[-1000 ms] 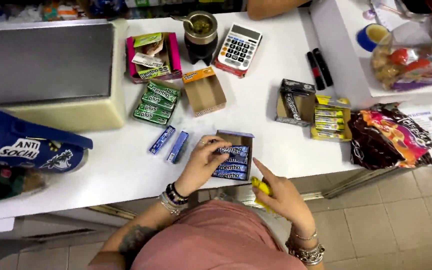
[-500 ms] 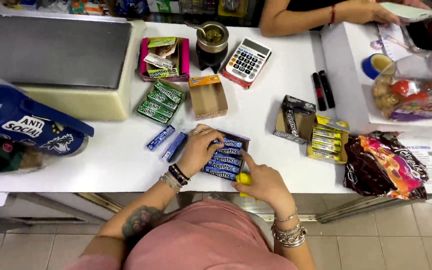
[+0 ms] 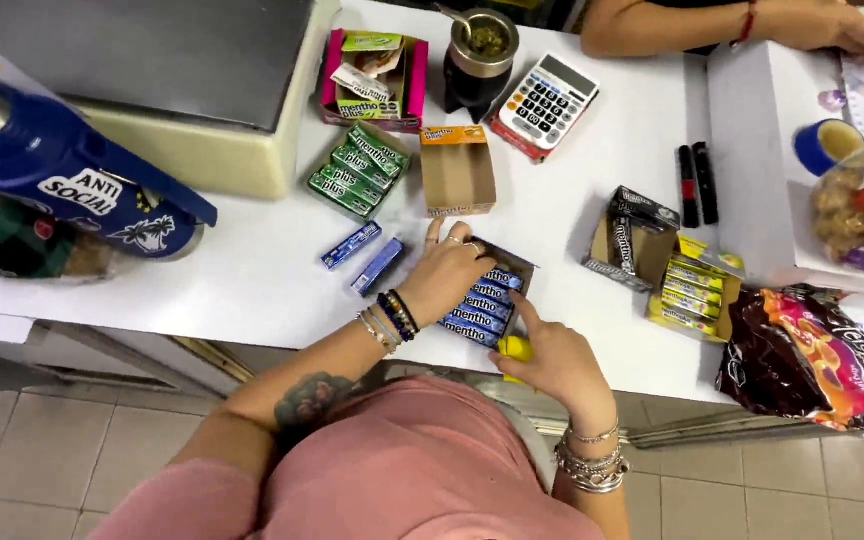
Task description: Cleaning small product boxes and organizing them on a store counter using a cloth.
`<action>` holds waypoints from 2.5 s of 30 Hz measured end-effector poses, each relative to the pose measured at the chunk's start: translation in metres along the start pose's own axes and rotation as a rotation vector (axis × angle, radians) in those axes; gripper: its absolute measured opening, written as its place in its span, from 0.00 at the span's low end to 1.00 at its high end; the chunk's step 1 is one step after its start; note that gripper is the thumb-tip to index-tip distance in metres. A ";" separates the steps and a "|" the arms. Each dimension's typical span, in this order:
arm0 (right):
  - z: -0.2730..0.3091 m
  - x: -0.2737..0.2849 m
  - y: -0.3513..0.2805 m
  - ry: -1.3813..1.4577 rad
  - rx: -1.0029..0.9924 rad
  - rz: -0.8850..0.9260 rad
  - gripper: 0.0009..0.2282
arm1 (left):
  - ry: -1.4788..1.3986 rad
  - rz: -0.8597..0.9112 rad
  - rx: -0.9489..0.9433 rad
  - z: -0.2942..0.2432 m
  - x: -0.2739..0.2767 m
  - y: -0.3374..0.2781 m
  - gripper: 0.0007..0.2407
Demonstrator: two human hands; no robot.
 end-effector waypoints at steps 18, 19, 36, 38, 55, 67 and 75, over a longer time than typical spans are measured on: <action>0.003 0.001 -0.076 1.324 0.160 -0.856 0.19 | -0.089 0.277 0.058 0.133 0.103 -0.084 0.21; -0.011 -0.009 -0.066 1.323 0.162 -0.849 0.19 | -0.087 0.278 0.065 0.136 0.097 -0.083 0.21; 0.026 -0.080 -0.019 1.629 0.448 -0.169 0.28 | -0.652 -0.080 -0.188 0.069 0.155 -0.045 0.40; 0.042 -0.074 -0.022 1.348 0.325 -0.274 0.25 | -0.646 -0.112 -0.183 0.050 0.152 -0.046 0.39; -0.019 -0.084 -0.002 2.002 0.495 -0.341 0.26 | -0.992 -0.211 -0.275 -0.031 0.151 -0.040 0.40; 0.006 -0.047 -0.027 1.521 0.678 -0.031 0.09 | -1.255 -0.025 -0.040 -0.017 0.112 -0.040 0.45; -0.027 0.019 -0.024 0.452 0.000 -0.717 0.31 | -1.288 0.195 0.249 0.010 0.057 -0.050 0.23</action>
Point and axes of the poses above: each hand's wrist, its own y-axis towards the middle knuckle, its own x-axis out of the back of the hand, z = x × y, the point moved 4 cm from there along y, towards the middle knuckle, and after that the axes turned 15 degrees about y, right-handed, at the moved point
